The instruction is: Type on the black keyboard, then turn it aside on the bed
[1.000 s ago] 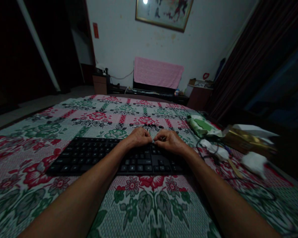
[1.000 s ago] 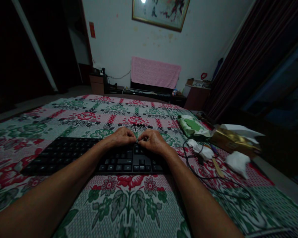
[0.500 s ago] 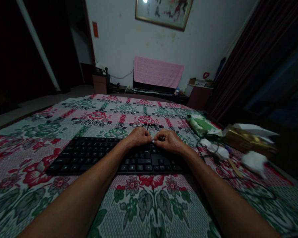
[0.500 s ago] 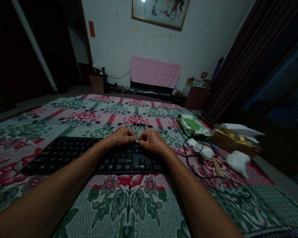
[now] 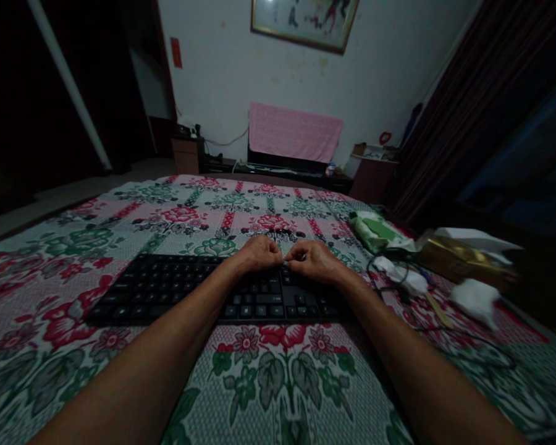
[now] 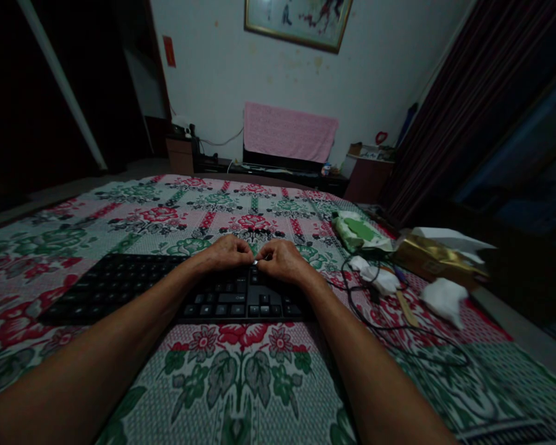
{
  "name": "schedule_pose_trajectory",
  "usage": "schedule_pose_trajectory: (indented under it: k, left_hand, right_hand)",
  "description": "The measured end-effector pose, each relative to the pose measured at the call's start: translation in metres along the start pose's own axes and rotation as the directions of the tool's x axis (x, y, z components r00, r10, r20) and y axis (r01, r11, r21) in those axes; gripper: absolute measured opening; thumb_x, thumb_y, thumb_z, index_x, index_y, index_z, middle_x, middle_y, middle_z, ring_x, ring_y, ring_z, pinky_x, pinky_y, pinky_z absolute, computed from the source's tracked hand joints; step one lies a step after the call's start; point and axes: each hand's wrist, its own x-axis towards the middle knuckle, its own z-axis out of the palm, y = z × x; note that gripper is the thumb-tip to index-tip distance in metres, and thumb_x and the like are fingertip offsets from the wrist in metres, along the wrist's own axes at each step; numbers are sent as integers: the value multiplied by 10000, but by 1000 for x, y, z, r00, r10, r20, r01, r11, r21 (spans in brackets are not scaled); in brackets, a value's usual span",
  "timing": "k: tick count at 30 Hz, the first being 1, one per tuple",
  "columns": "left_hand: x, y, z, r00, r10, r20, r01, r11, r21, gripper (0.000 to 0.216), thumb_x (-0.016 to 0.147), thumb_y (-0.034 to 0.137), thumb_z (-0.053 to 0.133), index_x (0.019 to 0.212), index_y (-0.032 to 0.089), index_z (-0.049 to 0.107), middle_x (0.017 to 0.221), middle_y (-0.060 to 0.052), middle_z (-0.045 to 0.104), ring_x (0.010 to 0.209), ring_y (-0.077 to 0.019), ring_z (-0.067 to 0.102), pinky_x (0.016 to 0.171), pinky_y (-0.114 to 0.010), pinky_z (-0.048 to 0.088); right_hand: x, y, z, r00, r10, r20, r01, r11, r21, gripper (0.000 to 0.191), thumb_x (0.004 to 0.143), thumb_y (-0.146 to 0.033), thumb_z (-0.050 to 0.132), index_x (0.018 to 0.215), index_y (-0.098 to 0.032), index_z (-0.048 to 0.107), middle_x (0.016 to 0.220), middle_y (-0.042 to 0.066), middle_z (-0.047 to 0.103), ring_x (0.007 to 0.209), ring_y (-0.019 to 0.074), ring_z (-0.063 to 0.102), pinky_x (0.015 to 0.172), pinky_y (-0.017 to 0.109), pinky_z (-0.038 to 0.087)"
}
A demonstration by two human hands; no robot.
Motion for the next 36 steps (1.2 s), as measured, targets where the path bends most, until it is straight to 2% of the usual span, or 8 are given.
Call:
schedule_pose_trajectory:
  k: [10, 18, 23, 27, 32, 36]
  left_hand:
    - [4, -8, 3, 999, 45, 13, -45, 999, -8, 283, 565, 346, 496, 660, 118, 634, 516, 6, 539, 459, -72, 440, 408, -163, 292]
    - [-1, 3, -2, 999, 36, 11, -37, 985, 171, 259, 570, 359, 513, 688, 161, 632, 581, -3, 576, 515, -90, 464, 442, -175, 299]
    - [-1, 4, -1, 1000, 17, 13, -19, 984, 179, 256, 580, 348, 495, 688, 159, 630, 595, -7, 576, 525, -94, 464, 454, -176, 314]
    - [2, 0, 1, 1000, 19, 19, -21, 995, 94, 248, 575, 325, 490, 687, 159, 637, 576, 4, 564, 528, -90, 467, 451, -166, 324]
    - [6, -1, 3, 999, -52, 14, 52, 997, 56, 223, 544, 285, 513, 671, 161, 649, 554, 12, 558, 514, -89, 465, 450, -172, 336]
    - [8, -1, 4, 996, -91, 5, 91, 993, 71, 227, 539, 280, 519, 669, 148, 649, 533, 9, 551, 498, -86, 458, 442, -173, 330]
  right_hand:
    - [3, 3, -1, 996, 48, 77, -53, 997, 55, 178, 625, -236, 531, 730, -137, 635, 684, 13, 600, 602, 93, 511, 542, 181, 365]
    - [4, 5, 0, 989, 97, 107, -110, 986, 122, 198, 635, -281, 532, 702, -122, 629, 646, 10, 598, 593, 92, 510, 514, 169, 354]
    - [5, 3, 0, 979, 149, 136, -172, 969, 177, 217, 631, -302, 528, 686, -113, 619, 609, -2, 585, 556, 78, 488, 486, 161, 340]
    - [7, 2, 0, 953, 228, 198, -268, 942, 204, 232, 631, -315, 509, 673, -114, 618, 543, -19, 548, 479, 60, 442, 431, 161, 306]
    - [14, 1, 1, 880, 388, 273, -452, 861, 232, 158, 581, -260, 529, 635, -135, 610, 490, -25, 523, 418, 54, 401, 390, 170, 285]
    - [13, -4, -2, 852, 428, 300, -504, 825, 254, 134, 564, -264, 547, 610, -148, 593, 466, -24, 518, 392, 53, 385, 375, 177, 274]
